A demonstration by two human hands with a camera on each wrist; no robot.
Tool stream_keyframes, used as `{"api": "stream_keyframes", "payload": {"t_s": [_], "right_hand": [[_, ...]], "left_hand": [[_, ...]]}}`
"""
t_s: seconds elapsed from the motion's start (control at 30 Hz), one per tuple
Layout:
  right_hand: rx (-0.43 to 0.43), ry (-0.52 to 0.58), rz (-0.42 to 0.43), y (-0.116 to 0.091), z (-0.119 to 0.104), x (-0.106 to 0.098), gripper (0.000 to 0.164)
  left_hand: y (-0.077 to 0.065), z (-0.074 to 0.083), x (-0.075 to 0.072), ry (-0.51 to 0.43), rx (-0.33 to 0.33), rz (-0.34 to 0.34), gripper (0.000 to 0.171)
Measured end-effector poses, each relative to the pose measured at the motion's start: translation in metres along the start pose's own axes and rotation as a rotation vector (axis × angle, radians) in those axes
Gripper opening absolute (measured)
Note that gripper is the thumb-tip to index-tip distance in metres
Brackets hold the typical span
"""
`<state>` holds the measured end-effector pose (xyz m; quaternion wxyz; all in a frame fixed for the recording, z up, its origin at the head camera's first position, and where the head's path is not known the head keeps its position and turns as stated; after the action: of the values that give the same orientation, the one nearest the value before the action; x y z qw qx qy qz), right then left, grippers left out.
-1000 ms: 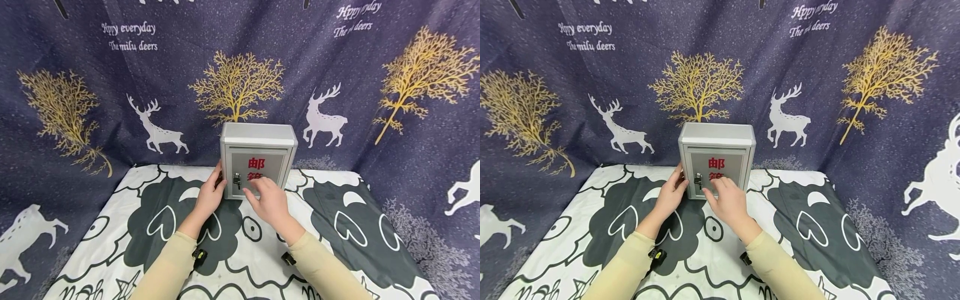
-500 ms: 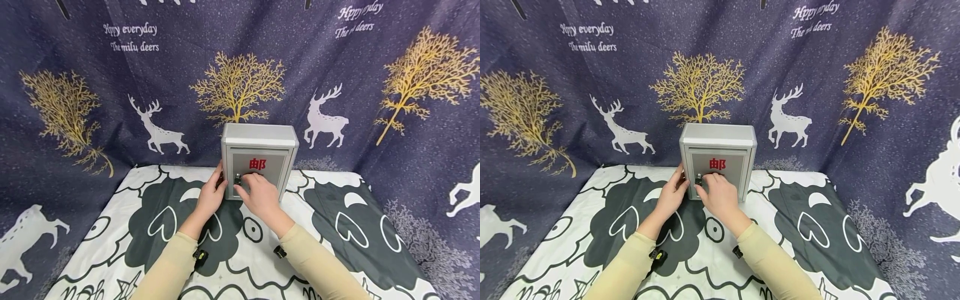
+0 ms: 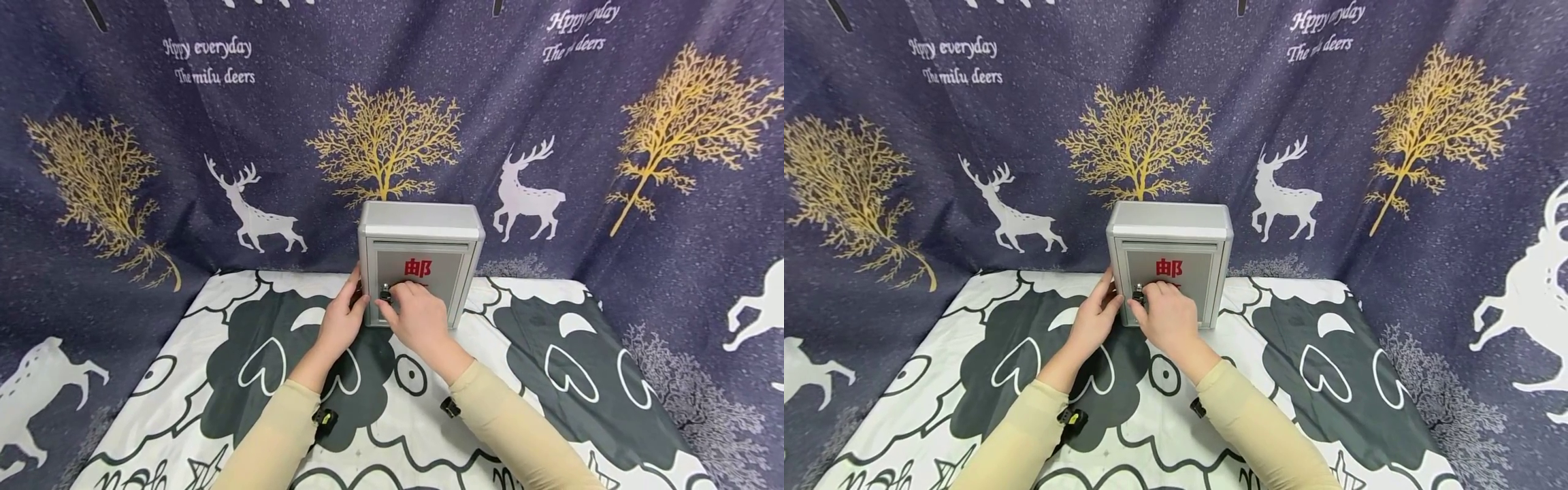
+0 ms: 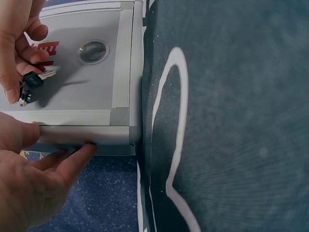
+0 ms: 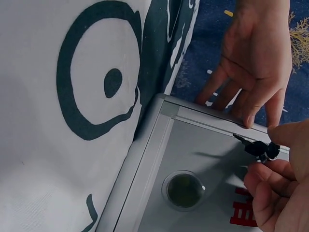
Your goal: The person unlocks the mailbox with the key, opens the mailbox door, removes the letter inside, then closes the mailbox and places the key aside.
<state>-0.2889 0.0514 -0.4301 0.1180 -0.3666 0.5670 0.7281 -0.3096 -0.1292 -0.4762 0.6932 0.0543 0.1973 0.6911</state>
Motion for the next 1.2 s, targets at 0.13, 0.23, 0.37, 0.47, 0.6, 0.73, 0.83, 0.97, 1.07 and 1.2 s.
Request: {"api": "stream_keyframes", "payload": {"t_s": [0.13, 0.23, 0.37, 0.47, 0.6, 0.73, 0.83, 0.97, 1.07, 1.2], "right_hand": [[-0.016, -0.019, 0.039, 0.0004, -0.0003, -0.0017, 0.031], [-0.031, -0.031, 0.062, 0.0007, -0.0011, -0.0016, 0.031], [-0.035, -0.037, 0.066, 0.0003, -0.0018, 0.0007, 0.031], [-0.026, -0.03, 0.061, 0.0001, -0.0027, 0.0013, 0.03], [-0.023, -0.012, 0.066, 0.0005, -0.0055, -0.0002, 0.028], [-0.023, -0.013, 0.085, 0.0007, -0.0075, -0.0028, 0.028], [-0.021, -0.019, 0.091, 0.0007, -0.008, -0.0034, 0.028], [-0.023, -0.022, 0.084, 0.0009, -0.0087, -0.0033, 0.028], [-0.022, -0.025, 0.079, 0.0007, -0.0092, -0.003, 0.028], [-0.023, -0.035, 0.086, -0.0007, -0.0097, -0.0019, 0.027]], "left_hand": [[0.0002, -0.0006, 0.0006, -0.001, 0.003, -0.003, 0.073], [0.0005, -0.0015, 0.0003, 0.002, -0.006, 0.003, 0.072], [0.0012, -0.0032, -0.0005, -0.001, -0.024, 0.007, 0.071], [0.0011, -0.003, -0.0009, -0.001, -0.028, -0.002, 0.07], [0.0002, -0.0019, -0.0022, 0.009, -0.029, 0.003, 0.072], [0.0003, -0.0016, -0.0025, 0.009, -0.026, 0.003, 0.072], [0.0006, -0.0012, -0.0021, 0.002, -0.025, 0.0, 0.072], [0.0008, -0.0012, -0.002, -0.001, -0.029, 0.007, 0.072], [0.0014, -0.0019, -0.0016, -0.002, -0.026, 0.007, 0.071], [0.002, -0.0027, -0.0003, -0.001, -0.024, 0.003, 0.071]]}}
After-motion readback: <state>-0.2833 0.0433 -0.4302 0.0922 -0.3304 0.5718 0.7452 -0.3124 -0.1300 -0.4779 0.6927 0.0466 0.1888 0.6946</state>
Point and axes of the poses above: each hand's wrist, its own y-axis towards the middle knuckle, its own x-axis out of the palm, z = x × y, the point moved 4 cm from there along y, towards the middle knuckle, and after that the axes turned 15 degrees about -y, right-handed, at the moved point
